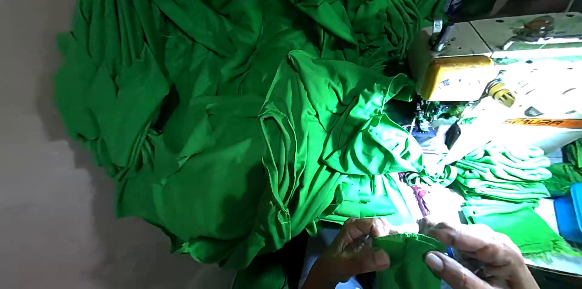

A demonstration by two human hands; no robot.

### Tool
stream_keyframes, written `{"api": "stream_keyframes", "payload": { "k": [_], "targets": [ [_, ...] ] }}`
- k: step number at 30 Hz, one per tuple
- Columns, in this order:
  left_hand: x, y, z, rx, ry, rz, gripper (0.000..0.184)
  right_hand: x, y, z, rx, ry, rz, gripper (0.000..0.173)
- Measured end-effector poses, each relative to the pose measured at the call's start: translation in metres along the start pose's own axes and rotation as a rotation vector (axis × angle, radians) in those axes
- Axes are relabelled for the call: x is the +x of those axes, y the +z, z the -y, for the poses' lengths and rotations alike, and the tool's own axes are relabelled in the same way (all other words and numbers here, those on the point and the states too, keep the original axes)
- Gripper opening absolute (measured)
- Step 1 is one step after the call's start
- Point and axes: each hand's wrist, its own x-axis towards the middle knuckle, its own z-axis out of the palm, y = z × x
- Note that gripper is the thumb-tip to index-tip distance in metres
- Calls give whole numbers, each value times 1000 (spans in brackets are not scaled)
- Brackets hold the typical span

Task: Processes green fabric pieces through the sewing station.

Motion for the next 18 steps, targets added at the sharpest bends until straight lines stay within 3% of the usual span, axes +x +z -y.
{"api": "stream_keyframes", "payload": {
  "k": [6,10,13,18],
  "targets": [
    [6,-6,-15,10,92,-71,20,-2,0,-22,-24,-7,-20,12],
    [0,-9,-25,178,-59,-144,16,-4,5,-18,-35,-65,-209,18],
    [-2,-6,-19,129,-110,-180,14,-1,5,-14,-54,-100,-300,19],
    [21,-1,-41,622,7,-369,10,-3,14,-35,-115,-85,-500,13]
  ]
}}
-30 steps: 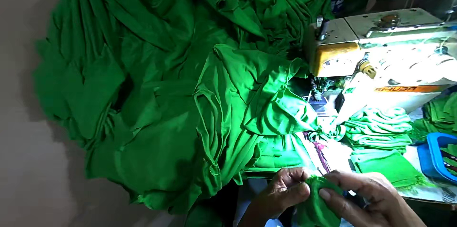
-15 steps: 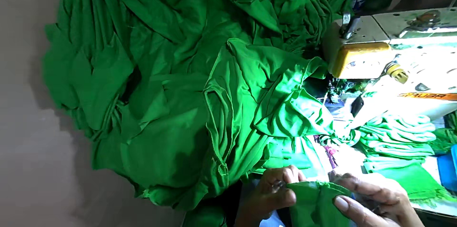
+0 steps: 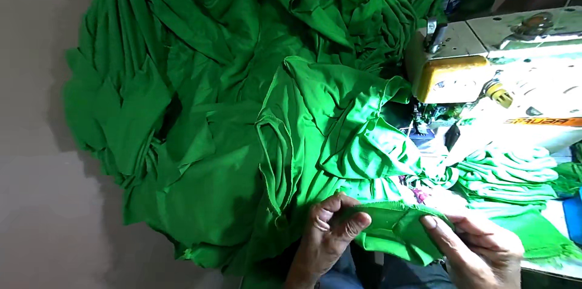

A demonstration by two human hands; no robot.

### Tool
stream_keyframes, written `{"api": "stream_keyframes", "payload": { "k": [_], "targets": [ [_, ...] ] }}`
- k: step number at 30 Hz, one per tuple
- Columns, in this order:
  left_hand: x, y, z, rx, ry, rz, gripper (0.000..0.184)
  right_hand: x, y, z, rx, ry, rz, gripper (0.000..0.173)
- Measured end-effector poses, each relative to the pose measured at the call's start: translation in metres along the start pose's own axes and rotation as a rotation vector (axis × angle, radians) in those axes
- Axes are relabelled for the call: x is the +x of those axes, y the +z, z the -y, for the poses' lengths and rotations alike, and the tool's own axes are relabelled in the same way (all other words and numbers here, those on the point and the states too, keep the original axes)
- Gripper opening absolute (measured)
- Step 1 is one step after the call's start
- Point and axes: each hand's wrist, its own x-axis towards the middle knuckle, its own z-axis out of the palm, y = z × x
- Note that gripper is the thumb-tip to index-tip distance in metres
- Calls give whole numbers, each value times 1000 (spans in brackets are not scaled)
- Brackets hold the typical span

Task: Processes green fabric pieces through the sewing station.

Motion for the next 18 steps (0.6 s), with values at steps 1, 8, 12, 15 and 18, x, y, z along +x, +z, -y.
{"api": "stream_keyframes", "payload": {
  "k": [1,8,12,15,18],
  "targets": [
    [6,2,-5,104,43,-21,10,0,3,-1,3,-2,-32,13],
    [78,14,-25,721,172,-83,11,32,27,-5,105,141,-234,14],
    [118,21,-23,965,73,-14,14,52,33,-11,-29,270,-208,22],
    [131,23,-13,1034,-45,47,13,64,37,-9,-128,490,-217,34],
    [124,21,0,985,187,-76,8,66,35,-12,-151,521,-202,33]
  ]
}}
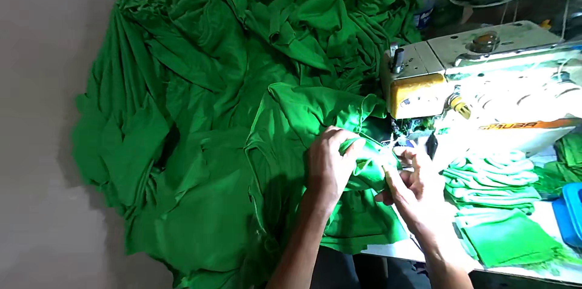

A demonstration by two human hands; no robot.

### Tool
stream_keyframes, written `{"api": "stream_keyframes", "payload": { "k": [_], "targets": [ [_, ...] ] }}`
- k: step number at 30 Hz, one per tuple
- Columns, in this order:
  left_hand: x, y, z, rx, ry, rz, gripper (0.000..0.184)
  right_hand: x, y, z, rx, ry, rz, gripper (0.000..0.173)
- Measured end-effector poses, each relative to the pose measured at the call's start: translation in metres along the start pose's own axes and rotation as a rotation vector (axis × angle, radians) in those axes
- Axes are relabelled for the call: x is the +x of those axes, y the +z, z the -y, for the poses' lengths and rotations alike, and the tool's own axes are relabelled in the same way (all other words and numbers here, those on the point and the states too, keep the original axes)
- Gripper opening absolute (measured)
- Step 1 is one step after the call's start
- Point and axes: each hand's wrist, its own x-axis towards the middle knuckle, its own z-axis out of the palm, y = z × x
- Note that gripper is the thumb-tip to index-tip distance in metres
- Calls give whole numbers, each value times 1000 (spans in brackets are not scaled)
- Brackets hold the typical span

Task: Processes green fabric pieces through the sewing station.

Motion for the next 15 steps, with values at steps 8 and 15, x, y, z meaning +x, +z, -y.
{"api": "stream_keyframes", "payload": {
  "k": [8,15],
  "targets": [
    [-4,9,-1,-198,184,-218,18,0,-11,-11,-127,-204,-39,16],
    [20,13,-21,-112,-123,280,9,-20,-44,-34,-152,-237,-18,17]
  ]
}}
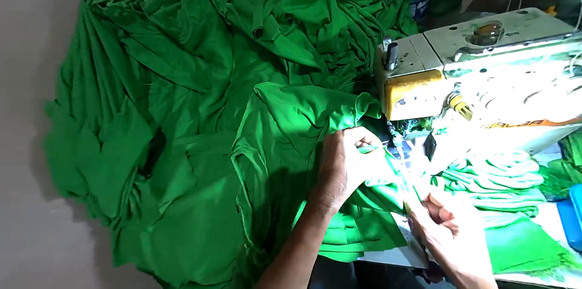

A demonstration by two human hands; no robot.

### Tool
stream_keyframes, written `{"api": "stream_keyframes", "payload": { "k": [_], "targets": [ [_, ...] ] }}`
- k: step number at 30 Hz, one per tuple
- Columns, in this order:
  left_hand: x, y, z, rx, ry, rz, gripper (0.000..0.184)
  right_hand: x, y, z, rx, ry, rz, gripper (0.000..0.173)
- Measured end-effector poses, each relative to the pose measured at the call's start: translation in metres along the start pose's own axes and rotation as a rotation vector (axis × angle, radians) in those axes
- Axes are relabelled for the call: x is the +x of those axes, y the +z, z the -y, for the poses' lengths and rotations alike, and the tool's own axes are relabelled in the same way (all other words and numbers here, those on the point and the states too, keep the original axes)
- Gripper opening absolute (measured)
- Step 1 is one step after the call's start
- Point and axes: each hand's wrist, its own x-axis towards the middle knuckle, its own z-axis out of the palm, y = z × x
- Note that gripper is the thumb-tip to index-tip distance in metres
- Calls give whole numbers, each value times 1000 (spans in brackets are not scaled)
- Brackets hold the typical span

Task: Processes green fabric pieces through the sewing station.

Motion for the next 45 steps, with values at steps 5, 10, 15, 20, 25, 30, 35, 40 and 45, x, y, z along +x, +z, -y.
{"api": "stream_keyframes", "payload": {
  "k": [5,10,15,20,25,30,35,40,45],
  "targets": [
    [18,3,-6,34,-82,159,7,4,-4,1,189,78,-22,9],
    [30,13,5,11,21,59,9,29,4,0,137,118,-93,21],
    [39,18,18,-88,-29,1,13,36,0,0,7,-26,-56,19],
    [10,-15,-1,-743,-303,142,23,46,-11,2,-91,73,50,26],
    [0,-8,7,-824,62,89,25,58,-20,12,-261,147,169,27],
    [6,7,29,124,482,-148,26,67,-26,29,-504,84,271,30],
    [-13,-30,-22,288,506,139,11,69,-26,34,-545,-331,220,15],
    [-15,-14,-32,157,750,39,22,62,-40,27,91,-356,667,11],
    [10,11,6,-69,438,-118,15,55,-60,11,611,172,698,8]
  ]
}}
